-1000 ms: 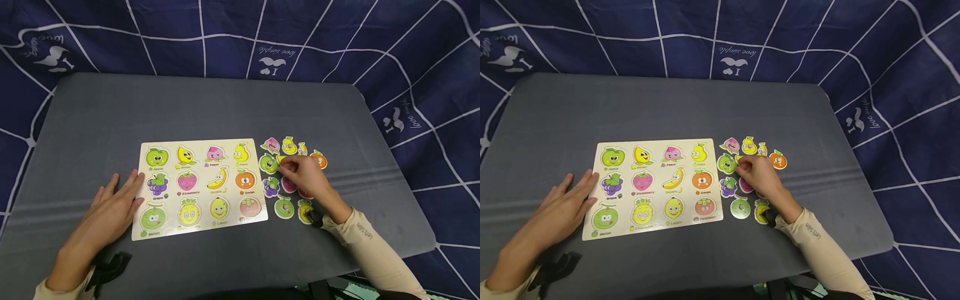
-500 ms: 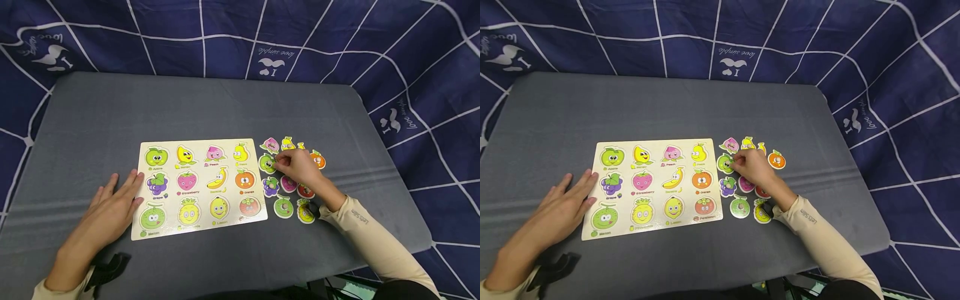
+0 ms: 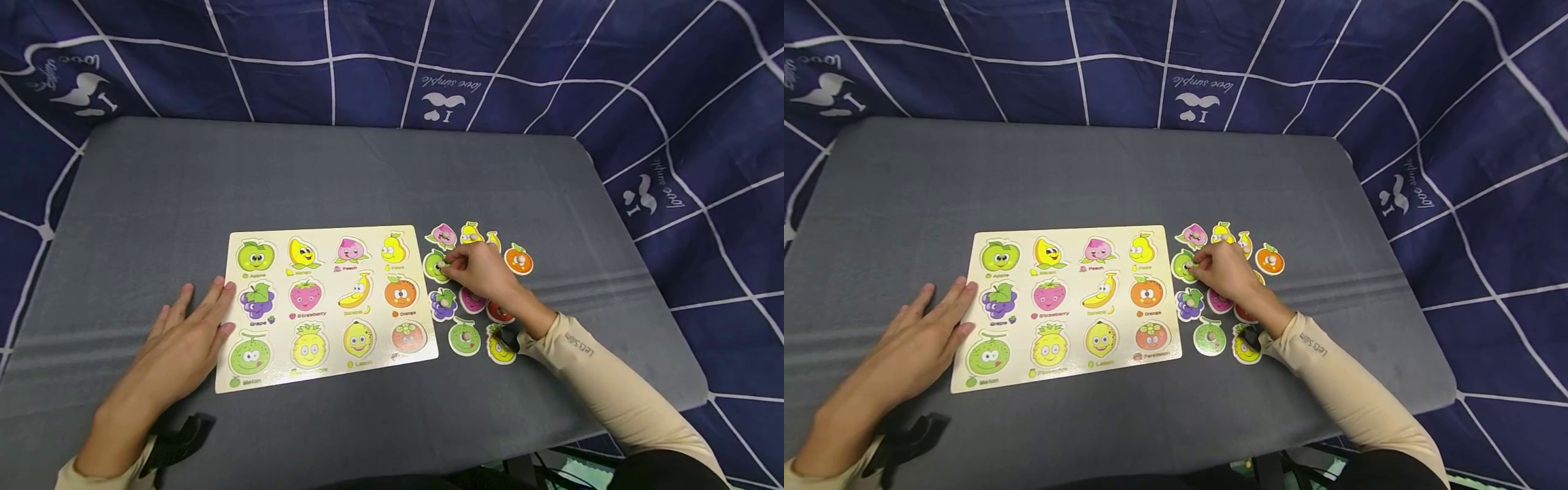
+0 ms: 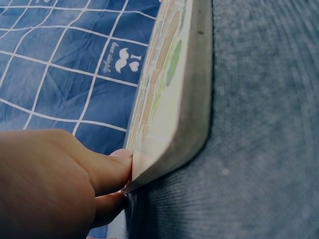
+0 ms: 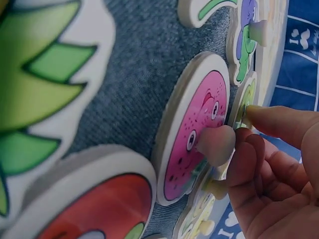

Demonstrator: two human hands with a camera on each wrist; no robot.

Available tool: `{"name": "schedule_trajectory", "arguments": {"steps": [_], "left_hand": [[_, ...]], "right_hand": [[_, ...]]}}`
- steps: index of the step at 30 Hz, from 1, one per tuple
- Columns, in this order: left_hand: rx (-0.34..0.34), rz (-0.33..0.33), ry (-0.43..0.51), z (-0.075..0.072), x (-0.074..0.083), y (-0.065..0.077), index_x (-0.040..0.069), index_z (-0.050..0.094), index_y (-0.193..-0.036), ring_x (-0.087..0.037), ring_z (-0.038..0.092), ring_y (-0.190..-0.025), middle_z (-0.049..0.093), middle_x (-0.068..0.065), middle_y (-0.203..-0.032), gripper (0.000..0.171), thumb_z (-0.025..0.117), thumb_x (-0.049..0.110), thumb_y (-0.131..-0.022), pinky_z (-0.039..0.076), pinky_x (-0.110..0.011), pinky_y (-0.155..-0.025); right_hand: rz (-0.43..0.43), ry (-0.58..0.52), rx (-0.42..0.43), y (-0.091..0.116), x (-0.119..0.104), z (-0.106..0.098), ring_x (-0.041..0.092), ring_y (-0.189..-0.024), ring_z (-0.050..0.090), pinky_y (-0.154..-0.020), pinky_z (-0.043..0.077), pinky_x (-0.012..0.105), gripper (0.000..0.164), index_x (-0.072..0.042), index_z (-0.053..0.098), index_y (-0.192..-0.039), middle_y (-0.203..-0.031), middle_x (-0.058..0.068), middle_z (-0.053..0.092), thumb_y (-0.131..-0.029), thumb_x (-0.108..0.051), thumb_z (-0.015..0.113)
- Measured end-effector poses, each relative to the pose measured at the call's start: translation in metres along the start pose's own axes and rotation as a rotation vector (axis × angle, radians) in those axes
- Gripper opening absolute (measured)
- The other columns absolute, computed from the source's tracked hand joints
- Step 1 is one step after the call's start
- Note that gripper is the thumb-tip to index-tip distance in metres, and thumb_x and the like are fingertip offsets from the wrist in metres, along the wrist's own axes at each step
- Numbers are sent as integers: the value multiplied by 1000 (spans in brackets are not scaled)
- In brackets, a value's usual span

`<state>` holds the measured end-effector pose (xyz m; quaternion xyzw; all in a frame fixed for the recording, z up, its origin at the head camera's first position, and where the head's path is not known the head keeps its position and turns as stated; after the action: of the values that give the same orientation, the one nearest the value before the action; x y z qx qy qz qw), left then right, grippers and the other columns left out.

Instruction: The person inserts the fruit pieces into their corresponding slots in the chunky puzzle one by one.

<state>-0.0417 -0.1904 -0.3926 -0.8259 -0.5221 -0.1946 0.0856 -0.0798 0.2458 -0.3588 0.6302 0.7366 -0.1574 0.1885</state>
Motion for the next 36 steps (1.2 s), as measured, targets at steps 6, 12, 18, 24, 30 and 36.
{"name": "schedule_trajectory", "arguments": {"steps": [6, 12, 18, 24, 30, 36], "left_hand": [[6, 1, 1, 0, 1, 0, 11, 15, -147, -48, 0, -133, 14, -14, -151, 59, 45, 20, -97, 0, -66, -99], [0, 4, -2, 0, 1, 0, 11, 14, -147, -47, -1, -133, 13, -13, -151, 59, 44, 20, -97, -1, -65, -99], [-12, -5, 4, 0, 2, 0, 11, 14, -148, -46, -3, -134, 12, -13, -151, 59, 43, 21, -98, -2, -64, -100], [-6, -6, -1, 0, 2, 0, 10, 14, -147, -46, -3, -134, 12, -13, -151, 59, 44, 20, -97, -2, -64, -100], [7, -2, -5, 0, 3, 0, 10, 14, -147, -46, -1, -134, 12, -12, -151, 59, 44, 18, -97, 0, -65, -100], [-1, -10, -5, 1, 3, 0, 10, 13, -147, -46, -3, -134, 11, -12, -151, 59, 43, 19, -97, -1, -64, -100]], "right_hand": [[2, 13, 3, -3, -1, 1, 6, -56, 55, -53, 45, 25, 10, -9, 70, -76, -62, -5, 61, -73, -17, 75], [-15, -11, 31, -2, -2, 4, 6, -55, 55, -52, 44, 24, 4, -9, 69, -74, -60, -6, 60, -73, -12, 72], [16, -54, 53, 0, -3, 5, 7, -56, 57, -53, 44, 23, 6, -5, 69, -77, -62, -3, 62, -74, -10, 71], [51, -92, 65, -1, -3, 6, 9, -56, 58, -52, 44, 21, 8, -4, 69, -76, -63, 0, 63, -72, -9, 74], [78, -113, 71, -2, -3, 7, 9, -56, 58, -51, 44, 20, 7, -4, 68, -74, -63, 0, 63, -71, -8, 73], [81, -112, 87, -1, -3, 8, 9, -56, 57, -51, 44, 22, 5, -5, 67, -73, -62, 0, 63, -70, -7, 72]]}}
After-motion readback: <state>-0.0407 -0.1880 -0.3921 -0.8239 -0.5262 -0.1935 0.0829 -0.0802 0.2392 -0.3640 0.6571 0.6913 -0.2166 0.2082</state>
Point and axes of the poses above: each hand's wrist, its own y-axis away from the middle knuckle, its own z-axis out of the palm, x = y × z, the point moved 2 cm from there along -y, towards the middle knuckle
